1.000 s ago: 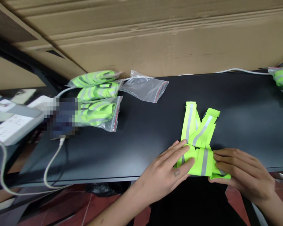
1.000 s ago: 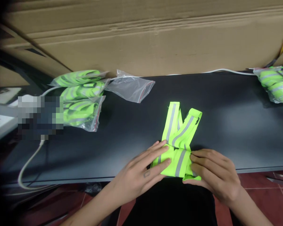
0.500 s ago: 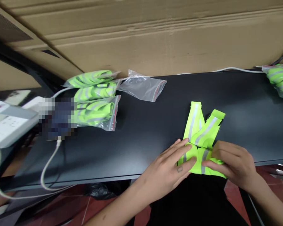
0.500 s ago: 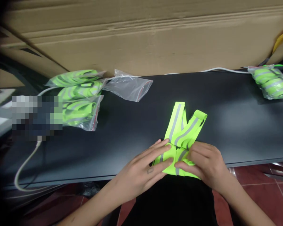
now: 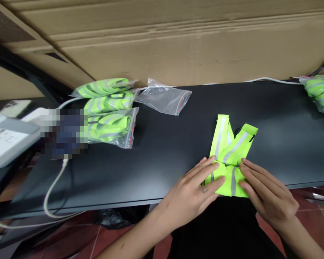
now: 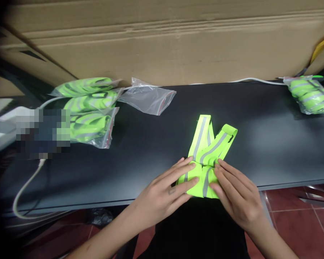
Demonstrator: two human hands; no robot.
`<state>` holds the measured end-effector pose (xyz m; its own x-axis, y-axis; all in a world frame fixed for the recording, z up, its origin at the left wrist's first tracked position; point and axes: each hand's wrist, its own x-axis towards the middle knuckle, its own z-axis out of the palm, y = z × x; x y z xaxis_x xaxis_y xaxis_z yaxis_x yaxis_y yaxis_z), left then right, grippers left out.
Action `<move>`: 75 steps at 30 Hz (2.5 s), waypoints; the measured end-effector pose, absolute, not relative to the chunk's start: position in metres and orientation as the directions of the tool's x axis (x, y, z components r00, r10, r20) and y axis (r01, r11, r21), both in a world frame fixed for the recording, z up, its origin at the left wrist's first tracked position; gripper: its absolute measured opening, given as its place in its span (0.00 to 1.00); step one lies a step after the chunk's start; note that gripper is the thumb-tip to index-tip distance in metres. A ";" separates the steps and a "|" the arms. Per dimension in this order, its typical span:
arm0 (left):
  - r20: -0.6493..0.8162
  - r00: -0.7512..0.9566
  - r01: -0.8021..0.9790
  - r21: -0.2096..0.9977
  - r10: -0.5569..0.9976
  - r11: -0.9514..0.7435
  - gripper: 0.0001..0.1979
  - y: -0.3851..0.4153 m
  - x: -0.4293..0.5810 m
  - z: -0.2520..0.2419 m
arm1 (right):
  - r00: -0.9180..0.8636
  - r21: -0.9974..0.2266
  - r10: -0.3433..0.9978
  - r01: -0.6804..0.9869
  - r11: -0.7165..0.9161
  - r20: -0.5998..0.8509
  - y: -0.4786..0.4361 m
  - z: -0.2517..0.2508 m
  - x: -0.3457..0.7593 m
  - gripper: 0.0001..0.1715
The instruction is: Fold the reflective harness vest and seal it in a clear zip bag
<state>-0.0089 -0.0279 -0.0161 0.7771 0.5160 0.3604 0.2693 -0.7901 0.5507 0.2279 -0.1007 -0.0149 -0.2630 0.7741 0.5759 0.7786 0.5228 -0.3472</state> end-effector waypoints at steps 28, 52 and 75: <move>0.109 0.772 0.503 0.499 0.627 -0.706 0.19 0.040 0.015 -0.010 | -0.308 -0.193 0.912 0.911 0.365 0.272 -0.011 -0.006 0.258 0.26; 0.292 0.721 0.531 0.348 0.628 -0.772 0.23 -0.014 0.020 -0.008 | -0.336 -0.314 0.811 0.797 0.515 0.478 -0.064 -0.011 0.239 0.17; 0.061 0.638 0.597 0.590 0.768 -0.543 0.14 0.059 0.034 0.005 | -0.263 -0.320 0.938 0.890 0.326 0.225 0.001 0.003 0.250 0.20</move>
<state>0.0338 0.0587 0.0049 0.6382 0.7675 0.0605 0.5972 -0.5431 0.5903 0.2504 0.0010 0.0027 -0.2635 0.9381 0.2248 0.8895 0.3264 -0.3197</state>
